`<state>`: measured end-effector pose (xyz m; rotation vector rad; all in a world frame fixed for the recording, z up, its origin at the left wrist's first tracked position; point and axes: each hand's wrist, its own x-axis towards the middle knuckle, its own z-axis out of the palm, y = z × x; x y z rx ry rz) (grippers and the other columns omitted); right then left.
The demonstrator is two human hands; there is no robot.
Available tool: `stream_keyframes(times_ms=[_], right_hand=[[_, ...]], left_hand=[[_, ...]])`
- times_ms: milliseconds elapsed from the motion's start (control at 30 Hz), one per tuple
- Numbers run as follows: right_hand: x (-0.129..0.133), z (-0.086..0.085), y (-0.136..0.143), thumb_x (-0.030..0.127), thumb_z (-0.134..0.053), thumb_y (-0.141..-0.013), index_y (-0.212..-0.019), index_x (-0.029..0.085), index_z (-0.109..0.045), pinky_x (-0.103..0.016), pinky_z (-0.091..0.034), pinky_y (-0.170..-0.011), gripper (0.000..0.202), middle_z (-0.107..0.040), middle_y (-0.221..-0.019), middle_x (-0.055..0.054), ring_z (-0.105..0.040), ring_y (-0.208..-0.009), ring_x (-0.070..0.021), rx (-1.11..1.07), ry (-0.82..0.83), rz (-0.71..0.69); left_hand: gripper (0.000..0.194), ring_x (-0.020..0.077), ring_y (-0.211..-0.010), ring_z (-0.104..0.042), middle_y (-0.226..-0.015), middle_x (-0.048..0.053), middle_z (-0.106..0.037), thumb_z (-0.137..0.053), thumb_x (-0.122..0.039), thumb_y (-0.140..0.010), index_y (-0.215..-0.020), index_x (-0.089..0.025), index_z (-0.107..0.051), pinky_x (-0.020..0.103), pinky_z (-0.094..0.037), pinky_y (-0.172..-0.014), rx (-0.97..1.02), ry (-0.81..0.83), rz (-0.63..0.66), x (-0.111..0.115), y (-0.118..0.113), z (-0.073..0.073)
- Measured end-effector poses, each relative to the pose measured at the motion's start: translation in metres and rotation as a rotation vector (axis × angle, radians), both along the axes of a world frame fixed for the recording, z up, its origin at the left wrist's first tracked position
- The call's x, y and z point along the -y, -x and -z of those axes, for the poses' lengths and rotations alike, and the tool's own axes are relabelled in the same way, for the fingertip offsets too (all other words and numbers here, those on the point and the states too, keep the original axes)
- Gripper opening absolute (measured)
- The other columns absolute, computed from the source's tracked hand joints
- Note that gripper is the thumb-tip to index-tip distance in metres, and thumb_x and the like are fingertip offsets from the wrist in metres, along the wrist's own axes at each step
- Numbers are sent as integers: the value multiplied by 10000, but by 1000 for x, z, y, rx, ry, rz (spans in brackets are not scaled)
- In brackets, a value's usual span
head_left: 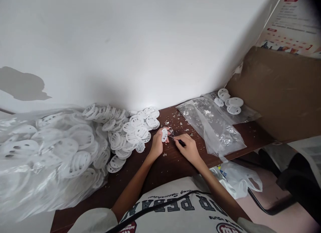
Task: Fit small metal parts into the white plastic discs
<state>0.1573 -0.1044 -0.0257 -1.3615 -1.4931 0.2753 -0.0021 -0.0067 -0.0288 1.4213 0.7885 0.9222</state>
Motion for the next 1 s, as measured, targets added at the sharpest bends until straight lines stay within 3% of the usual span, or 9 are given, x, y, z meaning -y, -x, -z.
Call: stream_keyframes(times_ms=[300, 600, 1000], right_hand=[[0, 4, 0, 189, -597, -999, -1043, 238, -708, -417, -532, -818, 129, -734, -940, -54, -652, -875, -232, 28, 0, 0], [0, 3, -1, 157, -576, -1007, -980, 229, -654, -397, -503, -821, 109, -700, -924, -49, -621, -878, -222, 63, 21, -34], [-2, 5, -2, 186, -538, -1018, -904, 233, -623, -397, -490, -802, 150, -663, -876, -55, -605, -851, -234, 108, 51, -57]], left_hand=[[539, 145, -630, -574, -973, 82, -724, -330, -533, -1039, -1231, -154, -661, 297, -470, -628, 0, 44, 24, 0, 1, -3], [555, 136, -639, -554, -978, 72, -724, -299, -540, -1053, -1236, -170, -671, 290, -448, -629, -127, -55, 52, 1, 2, -8], [536, 128, -612, -534, -957, 67, -720, -316, -525, -1050, -1213, -172, -684, 282, -426, -588, -117, -66, 58, 3, 2, -6]])
